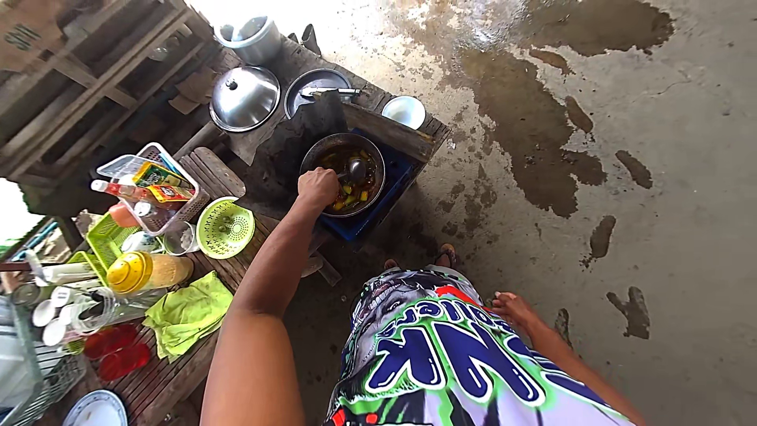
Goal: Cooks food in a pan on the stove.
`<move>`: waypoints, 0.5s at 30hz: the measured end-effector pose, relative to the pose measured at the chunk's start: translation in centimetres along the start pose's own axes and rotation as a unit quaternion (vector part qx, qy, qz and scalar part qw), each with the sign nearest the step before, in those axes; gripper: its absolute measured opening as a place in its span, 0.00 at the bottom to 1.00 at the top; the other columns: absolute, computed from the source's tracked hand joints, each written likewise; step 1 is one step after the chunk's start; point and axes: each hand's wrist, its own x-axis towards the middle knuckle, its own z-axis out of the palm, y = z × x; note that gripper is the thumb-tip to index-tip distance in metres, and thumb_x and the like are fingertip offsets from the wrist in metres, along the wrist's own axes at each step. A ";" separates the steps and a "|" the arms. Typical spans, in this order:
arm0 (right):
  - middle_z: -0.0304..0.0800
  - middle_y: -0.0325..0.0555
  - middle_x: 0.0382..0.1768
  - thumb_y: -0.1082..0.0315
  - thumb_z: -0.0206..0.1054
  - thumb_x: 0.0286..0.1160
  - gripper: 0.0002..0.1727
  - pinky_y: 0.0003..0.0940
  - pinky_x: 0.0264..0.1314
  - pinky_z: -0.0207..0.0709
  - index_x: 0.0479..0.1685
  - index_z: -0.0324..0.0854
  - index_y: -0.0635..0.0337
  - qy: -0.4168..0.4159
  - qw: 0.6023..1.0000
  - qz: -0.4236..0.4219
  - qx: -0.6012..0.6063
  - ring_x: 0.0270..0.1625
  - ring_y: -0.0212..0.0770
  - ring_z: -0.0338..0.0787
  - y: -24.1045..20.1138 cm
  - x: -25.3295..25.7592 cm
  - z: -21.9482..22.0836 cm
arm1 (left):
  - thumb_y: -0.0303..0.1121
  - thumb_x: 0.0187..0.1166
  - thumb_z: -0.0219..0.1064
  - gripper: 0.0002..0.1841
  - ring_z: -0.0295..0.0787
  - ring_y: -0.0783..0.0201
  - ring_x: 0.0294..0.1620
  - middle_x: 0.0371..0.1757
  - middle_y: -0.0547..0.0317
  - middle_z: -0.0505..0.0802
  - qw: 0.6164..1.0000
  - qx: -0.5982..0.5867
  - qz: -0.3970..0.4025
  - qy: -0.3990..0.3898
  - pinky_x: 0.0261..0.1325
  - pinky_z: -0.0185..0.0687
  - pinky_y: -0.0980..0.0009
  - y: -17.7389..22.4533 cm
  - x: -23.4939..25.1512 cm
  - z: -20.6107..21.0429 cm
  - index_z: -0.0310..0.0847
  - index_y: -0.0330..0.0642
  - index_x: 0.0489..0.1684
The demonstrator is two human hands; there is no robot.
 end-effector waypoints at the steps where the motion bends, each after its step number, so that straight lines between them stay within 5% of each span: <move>1: 0.83 0.64 0.69 0.55 0.51 0.96 0.26 0.51 0.60 0.82 0.79 0.69 0.65 0.000 1.000 -0.002 0.001 0.58 0.55 0.90 0.0 0.1 -0.1 | 0.33 0.76 0.67 0.09 0.89 0.36 0.58 0.54 0.40 0.92 1.000 0.001 -0.006 0.005 0.49 0.82 0.32 0.0 0.0 -0.5 0.90 0.40 0.45; 15: 0.82 0.65 0.70 0.55 0.51 0.96 0.26 0.51 0.61 0.82 0.80 0.69 0.65 -0.004 1.000 0.001 0.003 0.60 0.56 0.90 0.1 0.0 -0.6 | 0.34 0.74 0.67 0.10 0.89 0.33 0.57 0.51 0.36 0.92 0.998 -0.054 -0.022 -0.007 0.48 0.80 0.29 0.7 1.1 -1.7 0.88 0.37 0.42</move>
